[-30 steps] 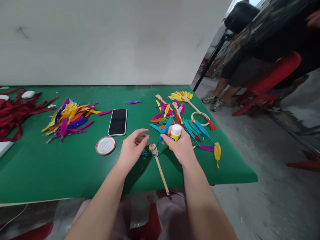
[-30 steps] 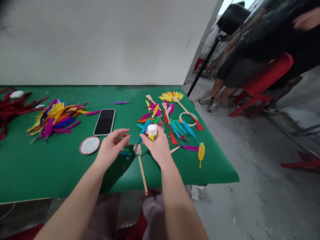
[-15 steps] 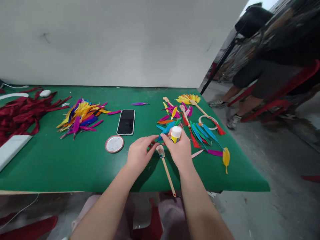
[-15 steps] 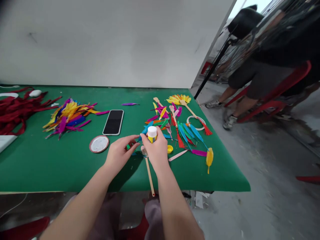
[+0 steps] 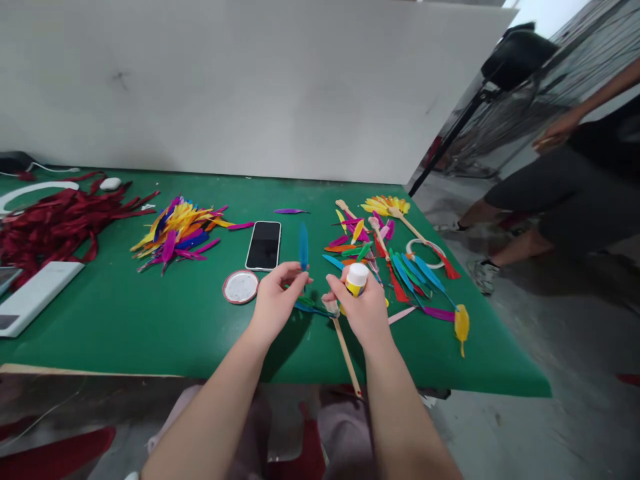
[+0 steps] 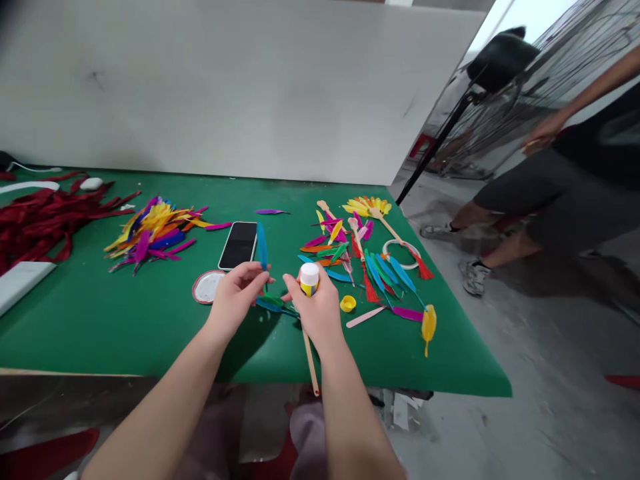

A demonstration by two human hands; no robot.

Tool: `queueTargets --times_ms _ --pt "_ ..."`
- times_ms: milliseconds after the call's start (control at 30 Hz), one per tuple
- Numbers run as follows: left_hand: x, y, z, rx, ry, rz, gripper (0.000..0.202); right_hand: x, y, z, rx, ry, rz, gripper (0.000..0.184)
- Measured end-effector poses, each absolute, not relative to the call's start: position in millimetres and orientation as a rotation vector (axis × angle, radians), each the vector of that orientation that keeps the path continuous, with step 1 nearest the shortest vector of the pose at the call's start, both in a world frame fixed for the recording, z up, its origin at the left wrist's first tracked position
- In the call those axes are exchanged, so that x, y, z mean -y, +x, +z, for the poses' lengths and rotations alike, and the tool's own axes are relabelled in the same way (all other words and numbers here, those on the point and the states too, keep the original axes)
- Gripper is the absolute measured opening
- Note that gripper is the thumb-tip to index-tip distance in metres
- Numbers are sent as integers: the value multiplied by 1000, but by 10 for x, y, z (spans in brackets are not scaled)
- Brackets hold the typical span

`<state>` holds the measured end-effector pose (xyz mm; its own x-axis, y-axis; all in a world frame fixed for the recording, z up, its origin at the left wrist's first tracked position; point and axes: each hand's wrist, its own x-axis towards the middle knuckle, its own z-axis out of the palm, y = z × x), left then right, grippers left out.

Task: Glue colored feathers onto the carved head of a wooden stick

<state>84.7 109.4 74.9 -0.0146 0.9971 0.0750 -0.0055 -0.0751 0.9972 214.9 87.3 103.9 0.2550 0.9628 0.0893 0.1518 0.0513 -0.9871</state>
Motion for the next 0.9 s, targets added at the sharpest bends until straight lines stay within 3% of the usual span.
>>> queueTargets --times_ms 167,533,900 --pt "-1101 848 773 -1074 1083 1277 31 -859 2166 1001 1165 -1420 962 30" --pt "-1085 873 821 -975 1007 1275 27 -869 2199 933 1243 -1424 910 29" --pt "-1015 780 963 -686 708 1235 20 -848 2223 863 1618 -1418 498 29"
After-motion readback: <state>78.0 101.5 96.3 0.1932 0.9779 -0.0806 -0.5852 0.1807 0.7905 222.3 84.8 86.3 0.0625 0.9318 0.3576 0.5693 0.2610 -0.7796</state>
